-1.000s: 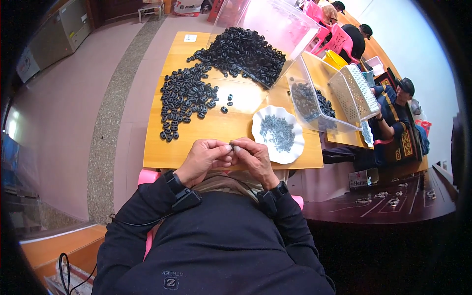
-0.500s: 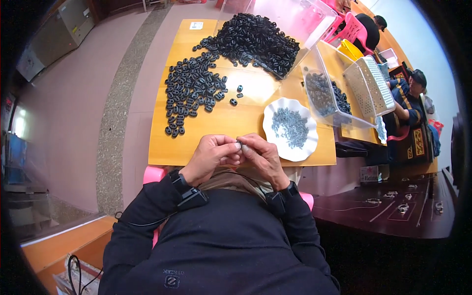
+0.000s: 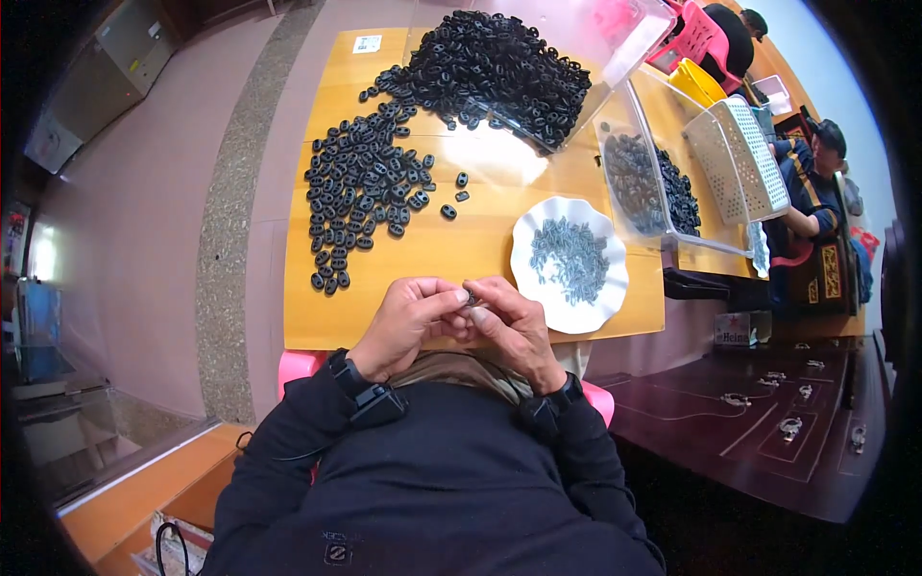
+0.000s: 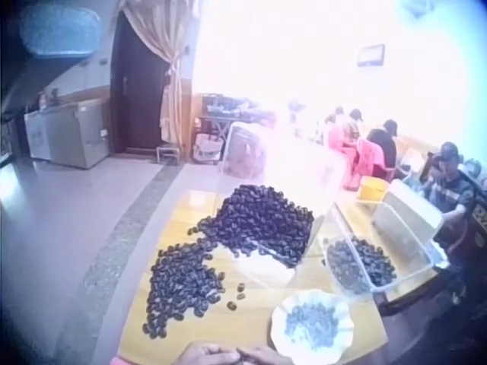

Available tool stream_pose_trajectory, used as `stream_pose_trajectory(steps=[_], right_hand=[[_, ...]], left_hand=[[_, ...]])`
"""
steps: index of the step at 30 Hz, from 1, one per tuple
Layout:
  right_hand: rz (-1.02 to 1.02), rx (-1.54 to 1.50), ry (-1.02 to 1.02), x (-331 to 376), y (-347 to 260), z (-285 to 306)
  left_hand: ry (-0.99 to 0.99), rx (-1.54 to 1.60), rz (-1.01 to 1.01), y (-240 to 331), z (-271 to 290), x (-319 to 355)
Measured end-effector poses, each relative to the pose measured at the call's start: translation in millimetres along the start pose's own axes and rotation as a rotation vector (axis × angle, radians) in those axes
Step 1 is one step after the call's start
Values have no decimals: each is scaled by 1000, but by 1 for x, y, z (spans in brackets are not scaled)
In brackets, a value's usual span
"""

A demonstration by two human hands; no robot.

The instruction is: The person assembles cord locks by hand, picking up a spring from a dish and a plastic housing from the table. They insert the spring into the housing, press the components together, and place the completed cord lock back onto the table.

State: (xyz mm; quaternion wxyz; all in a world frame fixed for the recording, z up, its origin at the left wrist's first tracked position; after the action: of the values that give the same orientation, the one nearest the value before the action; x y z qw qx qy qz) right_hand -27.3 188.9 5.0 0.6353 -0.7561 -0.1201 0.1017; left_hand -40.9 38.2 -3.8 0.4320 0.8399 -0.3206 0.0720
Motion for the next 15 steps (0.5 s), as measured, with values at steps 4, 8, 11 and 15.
stream_pose_trajectory(steps=[4,8,11,15], right_hand=[[38,-92,92,2,4,3],[50,-154,182,1,10,5],[80,-144,221,2,11,2],[142,-62,240,2,9,-1]], left_hand=[[-21,7,27,0,-3,-8],[-20,67,6,-1,-2,-14],[29,80,-23,0,-2,-12],[80,28,-80,-6,4,-12]])
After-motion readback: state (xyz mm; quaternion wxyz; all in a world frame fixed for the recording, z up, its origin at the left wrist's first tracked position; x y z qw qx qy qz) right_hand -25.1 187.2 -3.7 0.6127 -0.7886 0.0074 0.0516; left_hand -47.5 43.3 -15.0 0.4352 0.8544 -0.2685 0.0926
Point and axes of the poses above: each hand's wrist, its own x-axis away from the middle knuckle, its own z-axis out of the back of the hand, y = z × x, the point moved 4 cm from there along -x, towards the middle knuckle, and after that the axes turned 1 degree about y, right-handed, at the moved point
